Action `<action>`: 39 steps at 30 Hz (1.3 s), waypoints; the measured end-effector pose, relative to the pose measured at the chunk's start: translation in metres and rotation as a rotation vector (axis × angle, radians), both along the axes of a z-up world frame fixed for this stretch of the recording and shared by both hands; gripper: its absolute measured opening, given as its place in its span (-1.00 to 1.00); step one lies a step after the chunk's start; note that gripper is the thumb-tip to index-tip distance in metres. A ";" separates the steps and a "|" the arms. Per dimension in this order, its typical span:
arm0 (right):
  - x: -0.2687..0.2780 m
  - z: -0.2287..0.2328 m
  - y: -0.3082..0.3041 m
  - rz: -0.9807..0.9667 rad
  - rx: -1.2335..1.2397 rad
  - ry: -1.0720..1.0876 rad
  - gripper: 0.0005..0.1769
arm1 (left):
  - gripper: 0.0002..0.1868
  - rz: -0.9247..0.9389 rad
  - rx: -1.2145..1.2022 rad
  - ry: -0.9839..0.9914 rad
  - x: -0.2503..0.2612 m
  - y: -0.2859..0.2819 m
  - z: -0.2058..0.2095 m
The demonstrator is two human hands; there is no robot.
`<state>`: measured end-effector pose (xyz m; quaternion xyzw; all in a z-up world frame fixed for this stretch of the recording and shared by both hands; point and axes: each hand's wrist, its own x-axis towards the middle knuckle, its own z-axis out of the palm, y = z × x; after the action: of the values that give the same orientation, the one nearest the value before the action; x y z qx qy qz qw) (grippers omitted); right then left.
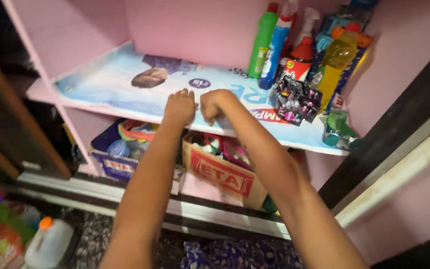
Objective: The person smooths a paper liner on a closet shelf, removes cleaning bottles and supply packets from the shelf, and organizes them on the floor by hand.
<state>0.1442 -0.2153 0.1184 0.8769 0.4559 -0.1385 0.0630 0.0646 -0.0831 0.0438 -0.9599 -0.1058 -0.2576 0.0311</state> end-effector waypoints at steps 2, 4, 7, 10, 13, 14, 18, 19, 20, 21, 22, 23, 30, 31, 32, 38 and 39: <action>0.014 -0.007 0.010 0.012 0.014 0.041 -0.69 | -0.56 -0.036 0.019 -0.018 0.021 -0.002 -0.002; 0.025 -0.014 0.014 0.108 0.017 0.295 -0.58 | -0.58 -0.076 0.026 -0.044 0.040 -0.005 -0.008; 0.031 0.001 0.005 -0.017 -0.013 0.272 -0.65 | -0.52 -0.072 -0.053 -0.032 0.053 -0.004 -0.015; 0.024 0.013 0.002 -0.035 -0.024 0.416 -0.69 | -0.50 -0.066 -0.137 -0.078 0.049 -0.004 -0.021; 0.022 0.021 0.003 -0.032 0.020 0.358 -0.81 | -0.56 -0.051 -0.205 -0.040 0.044 -0.007 -0.020; 0.020 0.020 0.004 -0.035 0.019 0.359 -0.81 | -0.57 -0.051 -0.229 -0.050 0.043 -0.008 -0.020; 0.011 0.020 0.021 0.037 -0.021 0.222 -0.89 | -0.38 -0.036 -0.247 -0.033 0.038 -0.008 -0.012; 0.010 0.017 0.025 0.088 -0.086 0.043 -0.87 | -0.38 -0.034 -0.248 -0.035 0.037 -0.008 -0.012; 0.012 0.017 0.028 0.091 -0.087 0.042 -0.87 | -0.33 -0.046 -0.283 -0.070 0.038 -0.008 -0.012; 0.017 0.015 0.030 0.059 -0.090 0.063 -0.88 | -0.28 -0.059 -0.318 -0.103 0.038 -0.007 -0.014; 0.023 0.012 0.033 0.027 -0.093 0.084 -0.90 | -0.28 -0.056 -0.319 -0.102 0.040 -0.005 -0.015; 0.030 0.008 0.035 -0.003 -0.099 0.105 -0.91 | -0.33 -0.060 -0.304 -0.124 0.043 -0.004 -0.017; 0.079 -0.001 0.028 -0.208 -0.030 0.436 -0.86 | -0.66 -0.126 -0.240 -0.227 0.045 -0.004 -0.021; 0.085 -0.003 0.024 -0.210 -0.039 0.442 -0.86 | -0.66 -0.125 -0.248 -0.221 0.045 -0.005 -0.023; 0.094 -0.003 0.021 -0.202 -0.021 0.492 -0.82 | -0.68 -0.127 -0.248 -0.248 0.047 -0.004 -0.023; 0.113 -0.027 0.003 -0.251 0.212 0.655 -0.73 | -0.65 -0.118 -0.243 -0.242 0.042 -0.007 -0.017; 0.112 -0.034 -0.003 -0.237 0.298 0.680 -0.72 | -0.65 -0.105 -0.264 -0.185 0.039 -0.008 -0.018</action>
<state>0.2557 -0.2184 0.0847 0.8271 0.3614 -0.3598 -0.2362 0.1038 -0.0915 0.0261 -0.9321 -0.0910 -0.3297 -0.1188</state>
